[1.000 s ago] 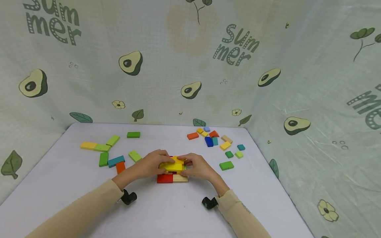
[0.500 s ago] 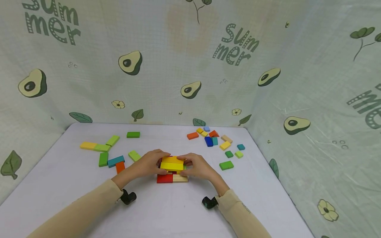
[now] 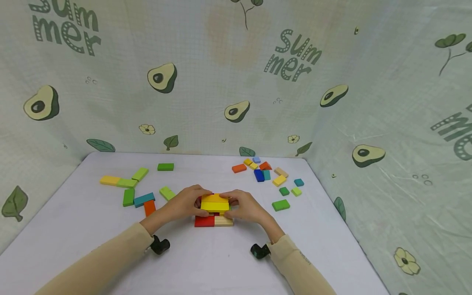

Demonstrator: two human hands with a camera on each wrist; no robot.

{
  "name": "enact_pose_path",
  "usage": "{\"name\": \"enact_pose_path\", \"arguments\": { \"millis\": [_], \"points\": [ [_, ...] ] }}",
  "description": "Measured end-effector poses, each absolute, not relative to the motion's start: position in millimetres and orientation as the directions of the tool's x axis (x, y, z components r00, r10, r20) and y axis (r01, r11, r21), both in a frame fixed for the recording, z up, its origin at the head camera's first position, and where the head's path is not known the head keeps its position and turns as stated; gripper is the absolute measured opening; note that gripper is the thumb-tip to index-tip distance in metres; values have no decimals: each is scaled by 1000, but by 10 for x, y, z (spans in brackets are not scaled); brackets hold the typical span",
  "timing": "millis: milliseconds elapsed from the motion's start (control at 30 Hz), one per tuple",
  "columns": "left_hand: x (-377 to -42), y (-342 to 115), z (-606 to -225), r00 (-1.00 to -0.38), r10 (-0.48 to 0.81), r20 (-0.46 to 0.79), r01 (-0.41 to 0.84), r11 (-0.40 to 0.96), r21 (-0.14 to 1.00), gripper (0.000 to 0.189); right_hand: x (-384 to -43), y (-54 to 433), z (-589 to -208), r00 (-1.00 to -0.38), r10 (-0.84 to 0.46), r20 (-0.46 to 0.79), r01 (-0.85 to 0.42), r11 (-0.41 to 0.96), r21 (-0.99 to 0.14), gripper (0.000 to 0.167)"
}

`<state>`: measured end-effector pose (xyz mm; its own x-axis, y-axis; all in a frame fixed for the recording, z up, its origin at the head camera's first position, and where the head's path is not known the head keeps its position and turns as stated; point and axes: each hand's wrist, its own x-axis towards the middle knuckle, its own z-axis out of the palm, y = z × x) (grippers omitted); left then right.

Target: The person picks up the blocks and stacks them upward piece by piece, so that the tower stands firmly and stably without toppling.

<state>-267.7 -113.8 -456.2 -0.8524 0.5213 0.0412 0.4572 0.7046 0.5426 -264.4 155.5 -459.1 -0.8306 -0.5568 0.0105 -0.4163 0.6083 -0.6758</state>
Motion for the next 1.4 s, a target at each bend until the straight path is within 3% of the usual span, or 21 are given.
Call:
{"name": "enact_pose_path", "arguments": {
  "millis": [567, 1400],
  "points": [
    [-2629, -1138, -4516, -864, 502, -30, 392, 709, 586, 68, -2640, 1554, -4606, -839, -544, 14, -400, 600, -693, 60],
    [-2660, -1126, -4528, -868, 496, -16, 404, 724, 559, 69, -2647, 1547, -4610, -830, -557, 26, -426, 602, -675, 62]
  ]
}}
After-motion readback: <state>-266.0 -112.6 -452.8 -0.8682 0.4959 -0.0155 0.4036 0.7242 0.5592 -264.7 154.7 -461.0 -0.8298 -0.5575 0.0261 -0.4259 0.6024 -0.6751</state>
